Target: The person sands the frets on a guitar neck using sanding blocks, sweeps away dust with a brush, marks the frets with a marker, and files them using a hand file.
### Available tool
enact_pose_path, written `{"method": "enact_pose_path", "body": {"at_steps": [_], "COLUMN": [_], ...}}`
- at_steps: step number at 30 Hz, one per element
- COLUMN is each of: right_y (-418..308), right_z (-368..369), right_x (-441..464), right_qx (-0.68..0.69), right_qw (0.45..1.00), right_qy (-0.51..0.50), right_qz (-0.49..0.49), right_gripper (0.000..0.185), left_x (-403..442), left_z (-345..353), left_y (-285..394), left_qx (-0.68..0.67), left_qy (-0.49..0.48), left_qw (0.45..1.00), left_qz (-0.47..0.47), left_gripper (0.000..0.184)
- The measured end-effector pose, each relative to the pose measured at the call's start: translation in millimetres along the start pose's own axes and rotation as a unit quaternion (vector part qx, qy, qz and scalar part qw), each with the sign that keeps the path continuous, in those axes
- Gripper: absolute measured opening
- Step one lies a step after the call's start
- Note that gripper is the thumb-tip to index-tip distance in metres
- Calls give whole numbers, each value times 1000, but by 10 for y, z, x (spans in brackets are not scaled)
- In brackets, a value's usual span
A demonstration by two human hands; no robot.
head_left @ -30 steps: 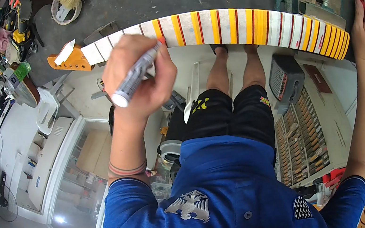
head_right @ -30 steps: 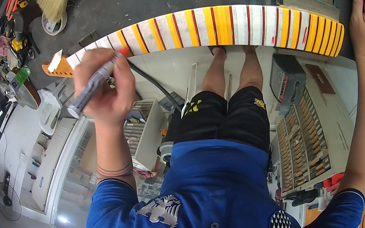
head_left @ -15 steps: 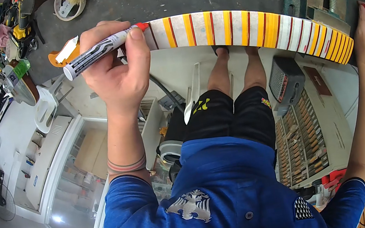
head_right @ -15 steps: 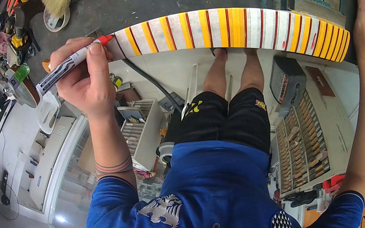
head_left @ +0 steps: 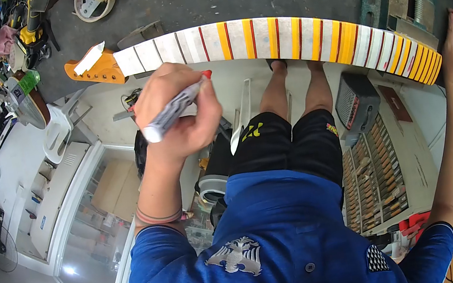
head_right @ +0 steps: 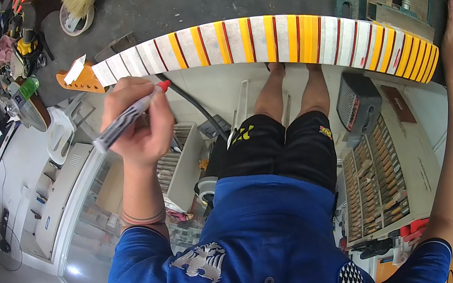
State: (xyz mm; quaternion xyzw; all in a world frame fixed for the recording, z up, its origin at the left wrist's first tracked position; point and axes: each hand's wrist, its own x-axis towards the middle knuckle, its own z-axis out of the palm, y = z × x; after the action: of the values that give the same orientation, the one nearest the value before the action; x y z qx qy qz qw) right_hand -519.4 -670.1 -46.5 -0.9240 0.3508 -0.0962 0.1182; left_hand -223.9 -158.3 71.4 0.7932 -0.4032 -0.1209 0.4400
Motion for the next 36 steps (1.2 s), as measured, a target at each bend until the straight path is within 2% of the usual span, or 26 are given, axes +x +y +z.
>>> {"method": "enact_pose_path", "body": {"at_steps": [3, 5, 6, 13, 16, 19, 26, 31, 36], "right_y": [-4, -5, -2, 14, 40, 77, 37, 91, 148], "right_z": [2, 5, 13, 12, 7, 19, 14, 29, 36], "right_x": [-16, -13, -7, -9, 3, 2, 2, -3, 14], "right_qx": [-2, -11, -6, -6, -9, -3, -20, -12, -21], "right_qw": [1000, 1000, 1000, 1000, 1000, 1000, 1000, 1000, 1000], "right_qy": [1, 6, 5, 2, 1, 1, 11, 8, 0], "right_qz": [2, -3, -3, 2, 3, -4, -12, -7, -3], "right_gripper": [37, 37, 37, 37, 37, 37, 36, 37, 38], "left_x": [31, 108, 145, 207, 220, 256, -64, -11, 93], "left_z": [-100, -119, -123, -95, -84, -70, -234, -331, -333], "left_y": [-133, -200, -245, -274, -267, -259, -178, -343, -403], "left_qx": [-27, -43, -32, -34, -22, 20, 44, -39, -16], "left_qy": [39, 76, 85, 96, 92, 89, -29, 99, 113], "left_qw": [999, 994, 994, 992, 993, 996, 998, 991, 989], "left_qz": [3, -63, -65, -73, -65, -18, 16, -75, -99], "left_gripper": [20, 19, 18, 18, 18, 18, 20, 17, 17]}}
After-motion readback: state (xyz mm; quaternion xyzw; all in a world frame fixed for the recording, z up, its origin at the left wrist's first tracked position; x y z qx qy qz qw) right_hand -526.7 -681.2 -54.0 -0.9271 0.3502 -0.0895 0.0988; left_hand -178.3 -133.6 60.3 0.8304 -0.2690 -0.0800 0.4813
